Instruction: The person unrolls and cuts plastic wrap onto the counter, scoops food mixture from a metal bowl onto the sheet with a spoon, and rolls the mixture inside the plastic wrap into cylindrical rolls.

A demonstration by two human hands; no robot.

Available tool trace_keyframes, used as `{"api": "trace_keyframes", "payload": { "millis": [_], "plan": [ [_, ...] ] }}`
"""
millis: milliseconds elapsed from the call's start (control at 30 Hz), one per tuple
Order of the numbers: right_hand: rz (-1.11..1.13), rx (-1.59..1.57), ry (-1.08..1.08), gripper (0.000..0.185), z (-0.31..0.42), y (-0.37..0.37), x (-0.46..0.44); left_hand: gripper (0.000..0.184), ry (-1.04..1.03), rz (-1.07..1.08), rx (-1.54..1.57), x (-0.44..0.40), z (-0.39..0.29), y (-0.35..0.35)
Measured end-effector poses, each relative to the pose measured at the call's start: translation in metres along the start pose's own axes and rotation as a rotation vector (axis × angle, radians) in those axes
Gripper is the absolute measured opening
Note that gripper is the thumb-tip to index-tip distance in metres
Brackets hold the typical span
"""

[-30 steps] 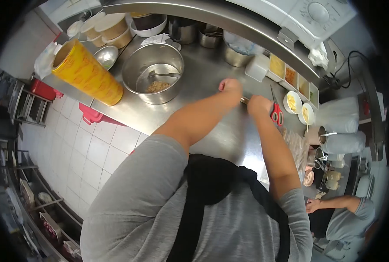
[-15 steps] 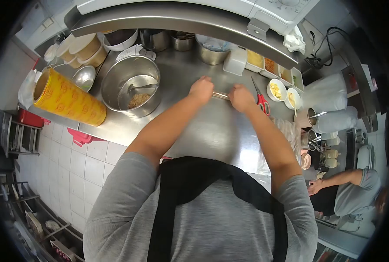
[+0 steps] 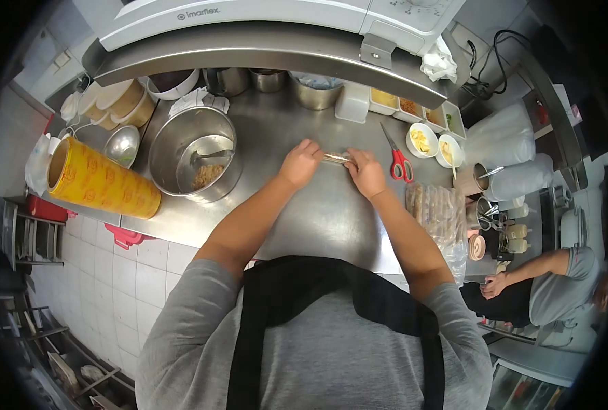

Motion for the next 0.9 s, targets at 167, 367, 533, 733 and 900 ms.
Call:
{"api": "trace_keyframes", "payload": {
  "millis": [167,367,533,733,900],
  "plan": [
    [0.046,0.06,0.12,0.031,0.007,-0.001,-0.003,0.032,-0.022,0.033,0.065,0.0,0.004,0.017],
    [0.258,-0.009,0.038,0.021,-0.028,-0.012,-0.04,0.023,0.058,0.308,0.168,-0.032,0.035,-0.015],
    [0.314,-0.274,-0.235,0.015,-0.089,0.0,-0.078,0.018,0.227,0.337,0.266,-0.095,0.043,-0.032],
    [0.301,-0.074,-0.303,0.018,-0.117,0.002,-0.09,0.018,0.334,0.5,0.286,-0.115,0.045,-0.06],
    [0.08,0.195,-0.054,0.022,-0.096,-0.006,-0.065,0.026,0.233,0.364,0.159,-0.097,0.038,-0.06]
  ]
}}
Point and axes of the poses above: each hand's wrist, its own x-axis away from the middle knuckle, its own y-axis out of the back of the hand, z = x × y, the point moved 4 cm from there along -x, towards the middle knuckle, and after that the axes turned 2 degrees about z, right-handed, at the moved point
